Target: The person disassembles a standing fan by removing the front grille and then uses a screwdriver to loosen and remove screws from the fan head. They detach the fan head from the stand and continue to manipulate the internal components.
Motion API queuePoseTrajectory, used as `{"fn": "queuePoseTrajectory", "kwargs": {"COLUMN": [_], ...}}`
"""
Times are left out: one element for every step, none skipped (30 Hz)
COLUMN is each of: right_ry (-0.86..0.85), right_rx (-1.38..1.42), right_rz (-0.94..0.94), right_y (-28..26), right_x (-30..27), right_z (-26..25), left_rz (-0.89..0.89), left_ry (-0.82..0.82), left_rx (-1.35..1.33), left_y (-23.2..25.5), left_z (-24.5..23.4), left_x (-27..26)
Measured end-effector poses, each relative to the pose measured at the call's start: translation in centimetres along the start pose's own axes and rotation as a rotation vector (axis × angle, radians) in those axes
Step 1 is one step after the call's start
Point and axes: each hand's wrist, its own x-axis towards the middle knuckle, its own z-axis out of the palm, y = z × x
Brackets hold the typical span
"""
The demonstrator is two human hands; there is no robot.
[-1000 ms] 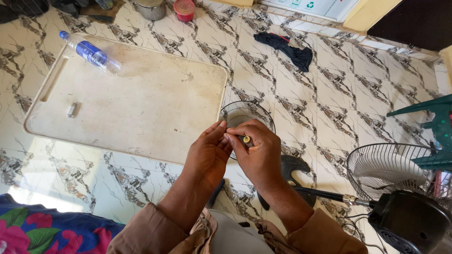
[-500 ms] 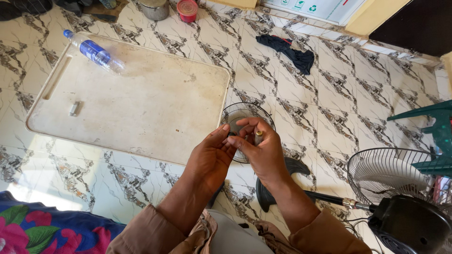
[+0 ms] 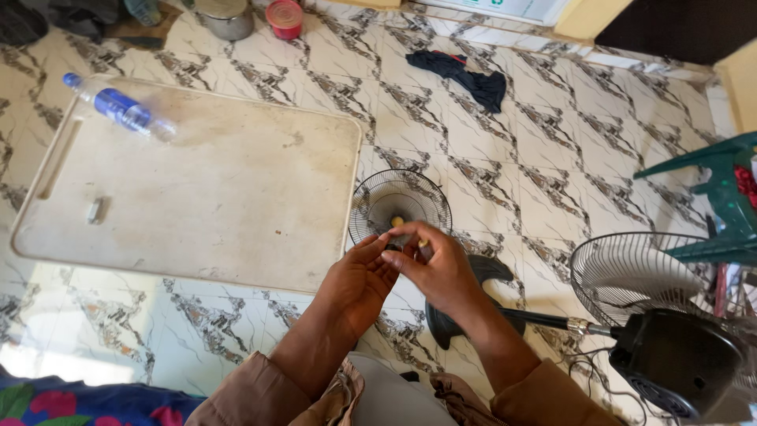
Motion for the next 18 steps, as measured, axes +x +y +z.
{"fn": "queuePoseTrajectory", "kwargs": {"right_ry": [0.04, 0.079, 0.111, 0.143, 0.179, 0.203, 0.228, 0.254, 0.302, 0.35, 0.4, 0.427, 0.457, 0.487, 0.526, 0.563, 0.602, 0.644], "right_rx": [-0.165, -0.332, -0.35, -0.369, -0.389, -0.377, -0.366, -0.353, -0.34, -0.327, -0.314, -0.331, -0.349, -0.367, -0.424, -0.481, -0.54, -0.572], "right_rz": [-0.113, -0.223, -0.235, -0.246, -0.255, -0.194, -0.13, -0.066, -0.071, -0.077, -0.081, -0.083, -0.082, -0.081, -0.044, -0.004, 0.038, 0.068], "right_y": [0.1, 0.1, 0.1, 0.0, 0.0, 0.0, 0.1, 0.1, 0.1, 0.2, 0.2, 0.2, 0.3, 0.4, 0.5, 0.7, 1.0, 1.1], "right_x": [-0.5, -1.0, -1.5, -2.0, -2.5, -2.8, -3.2, -3.6, -4.0, -4.6, -5.0, -5.5, -6.2, -6.9, -7.7, -8.4, -9.3, -10.5], "right_z": [-0.3, -0.6, -0.8, -0.9, -1.1, -1.4, -1.7, -2.1, -2.5, -3.0, -3.4, -4.0, -4.6, -5.2, -5.9, -6.6, -7.4, -8.0], "left_rz": [-0.038, -0.076, -0.097, -0.118, -0.141, -0.162, -0.187, -0.212, -0.246, -0.279, -0.315, -0.338, -0.365, -0.391, -0.435, -0.479, -0.526, -0.56], "left_ry": [-0.021, -0.041, -0.037, -0.032, -0.029, -0.012, 0.004, 0.021, -0.008, -0.036, -0.064, -0.072, -0.081, -0.09, -0.12, -0.15, -0.184, -0.216], "left_rx": [0.007, 0.014, 0.021, 0.029, 0.039, 0.056, 0.073, 0.09, 0.112, 0.133, 0.156, 0.193, 0.231, 0.27, 0.3, 0.329, 0.359, 0.381], "left_y": [-0.3, -0.7, -1.1, -1.6, -2.1, -2.6, -3.1, -3.6, -4.2, -5.0, -5.6, -6.4, -7.4, -8.4, -9.4, -10.4, -11.6, -13.0], "left_z": [-0.3, -0.6, -0.8, -1.0, -1.0, -0.9, -0.8, -0.7, -0.4, 0.0, 0.5, 1.0, 1.5, 2.0, 2.4, 2.9, 3.3, 3.7], "left_x": [0.6, 1.2, 1.7, 2.2, 2.6, 3.0, 3.3, 3.7, 4.0, 4.4, 4.8, 5.3, 5.6, 5.9, 6.1, 6.4, 6.7, 7.0]}}
